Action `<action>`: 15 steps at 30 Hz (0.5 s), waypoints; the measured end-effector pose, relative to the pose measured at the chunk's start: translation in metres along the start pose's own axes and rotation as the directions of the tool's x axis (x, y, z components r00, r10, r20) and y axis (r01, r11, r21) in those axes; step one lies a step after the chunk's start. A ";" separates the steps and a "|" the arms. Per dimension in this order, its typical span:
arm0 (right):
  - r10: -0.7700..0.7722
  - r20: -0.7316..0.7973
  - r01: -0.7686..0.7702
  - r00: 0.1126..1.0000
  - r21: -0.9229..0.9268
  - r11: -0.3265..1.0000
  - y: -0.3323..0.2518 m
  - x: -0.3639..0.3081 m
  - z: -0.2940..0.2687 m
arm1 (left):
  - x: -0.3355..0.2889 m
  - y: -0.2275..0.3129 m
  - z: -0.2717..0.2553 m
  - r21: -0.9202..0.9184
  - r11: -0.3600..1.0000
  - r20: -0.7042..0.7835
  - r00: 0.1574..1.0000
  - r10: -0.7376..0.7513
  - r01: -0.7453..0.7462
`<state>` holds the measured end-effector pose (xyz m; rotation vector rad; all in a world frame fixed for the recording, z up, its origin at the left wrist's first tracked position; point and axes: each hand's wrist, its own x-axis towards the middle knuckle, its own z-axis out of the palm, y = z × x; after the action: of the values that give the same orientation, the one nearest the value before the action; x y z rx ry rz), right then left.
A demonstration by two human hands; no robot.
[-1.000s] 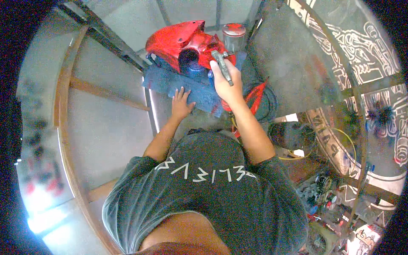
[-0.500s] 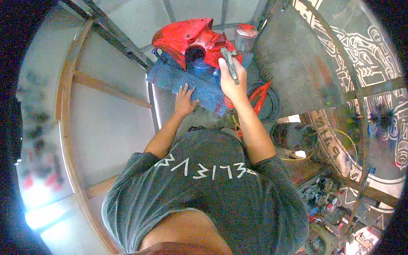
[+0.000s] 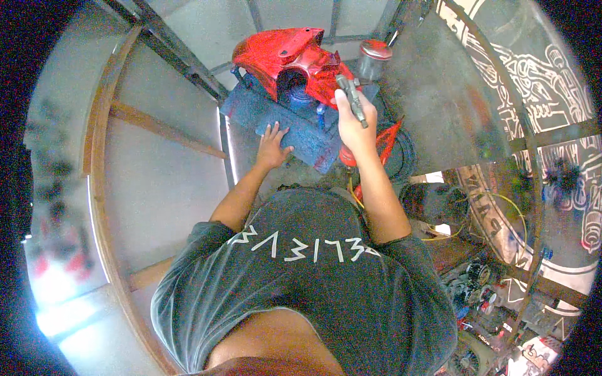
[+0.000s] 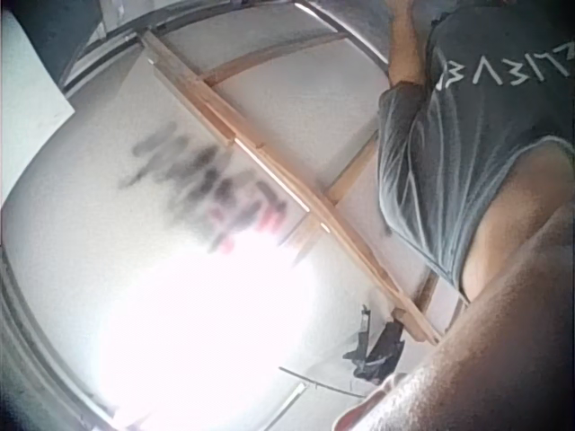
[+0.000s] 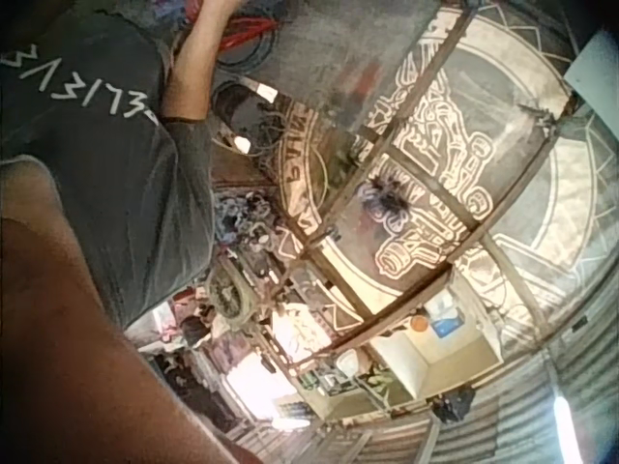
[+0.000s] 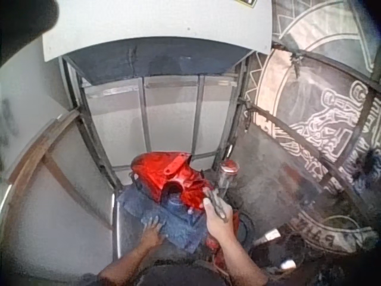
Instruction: The person rubs a red fairing with a sanding block, wipes the fairing and another red motorcycle part with a cloth, and then applies paint to the fairing using a spray gun.
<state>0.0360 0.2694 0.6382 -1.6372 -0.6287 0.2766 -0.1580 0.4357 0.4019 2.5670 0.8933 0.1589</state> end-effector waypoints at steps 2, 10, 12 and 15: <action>-0.022 0.019 0.021 1.000 0.045 0.999 -0.006 -0.008 0.003 | 0.000 -0.006 -0.004 0.007 1.000 0.012 1.000 0.009 -0.009; -0.084 0.053 0.087 0.995 -0.062 0.994 -0.016 -0.019 0.000 | 0.005 -0.023 -0.020 -0.048 0.998 0.050 0.998 0.034 -0.032; -0.094 0.047 0.097 0.994 -0.068 0.993 -0.016 -0.021 -0.003 | 0.000 -0.024 -0.015 -0.062 0.998 0.005 1.000 0.006 -0.006; -0.148 0.033 0.150 0.988 -0.089 0.985 -0.011 -0.023 -0.007 | -0.014 -0.018 -0.004 -0.120 0.992 -0.117 0.991 -0.063 0.049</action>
<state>0.0184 0.2520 0.6457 -1.6662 -0.7896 0.1620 -0.1799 0.4409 0.3983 2.4420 0.9688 0.3426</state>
